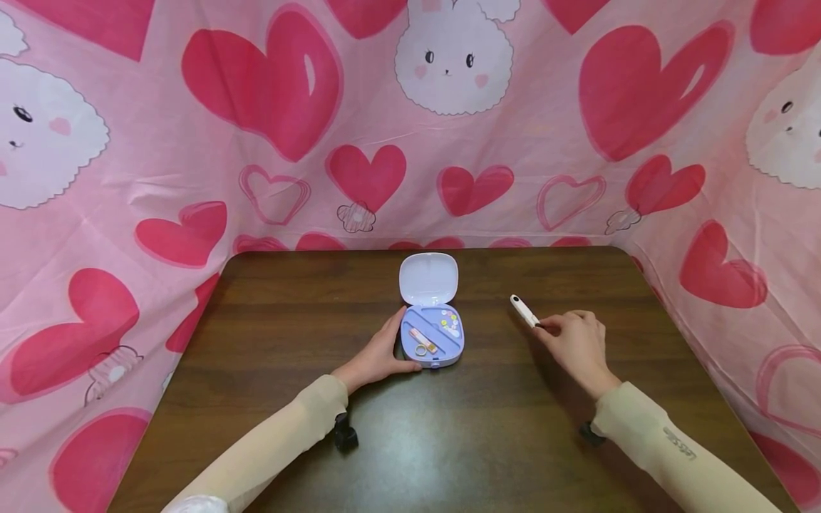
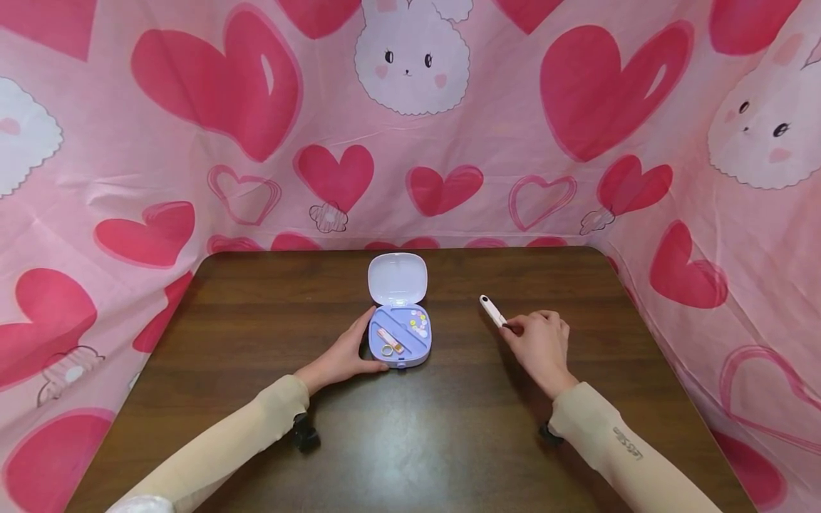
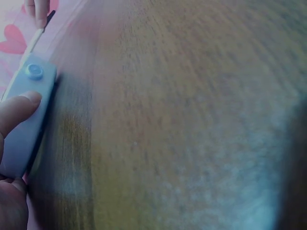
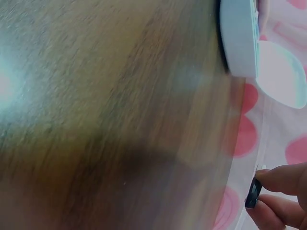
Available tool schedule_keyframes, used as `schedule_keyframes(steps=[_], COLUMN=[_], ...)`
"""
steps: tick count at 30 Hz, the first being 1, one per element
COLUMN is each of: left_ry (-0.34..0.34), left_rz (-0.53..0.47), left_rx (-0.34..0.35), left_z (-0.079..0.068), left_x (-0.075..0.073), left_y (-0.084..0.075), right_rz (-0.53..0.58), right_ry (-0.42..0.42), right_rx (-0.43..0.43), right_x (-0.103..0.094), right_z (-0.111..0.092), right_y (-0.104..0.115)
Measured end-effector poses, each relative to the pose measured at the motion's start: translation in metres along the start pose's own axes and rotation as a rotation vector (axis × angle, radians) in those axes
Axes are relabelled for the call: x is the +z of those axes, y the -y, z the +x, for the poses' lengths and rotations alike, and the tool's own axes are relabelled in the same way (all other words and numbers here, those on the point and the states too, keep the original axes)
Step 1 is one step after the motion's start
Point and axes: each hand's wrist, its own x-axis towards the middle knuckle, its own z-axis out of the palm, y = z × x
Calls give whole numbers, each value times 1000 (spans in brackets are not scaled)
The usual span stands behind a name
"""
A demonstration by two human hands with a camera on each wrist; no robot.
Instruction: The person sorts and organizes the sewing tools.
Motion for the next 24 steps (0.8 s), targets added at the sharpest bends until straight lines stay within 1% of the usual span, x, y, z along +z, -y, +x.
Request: schedule_keyframes(steps=[5,9,12,17,24], left_ry=[2,-3,-9,-16,-14], left_rz=[0,-8,-15,-1,-13], left_rx=[-1,6,13,5,-2], left_z=[0,0,0,0,-1], left_x=[0,0,-1,0,2], left_y=[0,0,-1,0,0], right_rz=[5,5,2,2,31], right_ry=[8,2,-26,-80,-122], right_rx=[-12,-37,-65,-112,-133], right_x=[0,2,5,12,21], right_z=[0,0,1,1,0], right_y=[7,13,16,21,32])
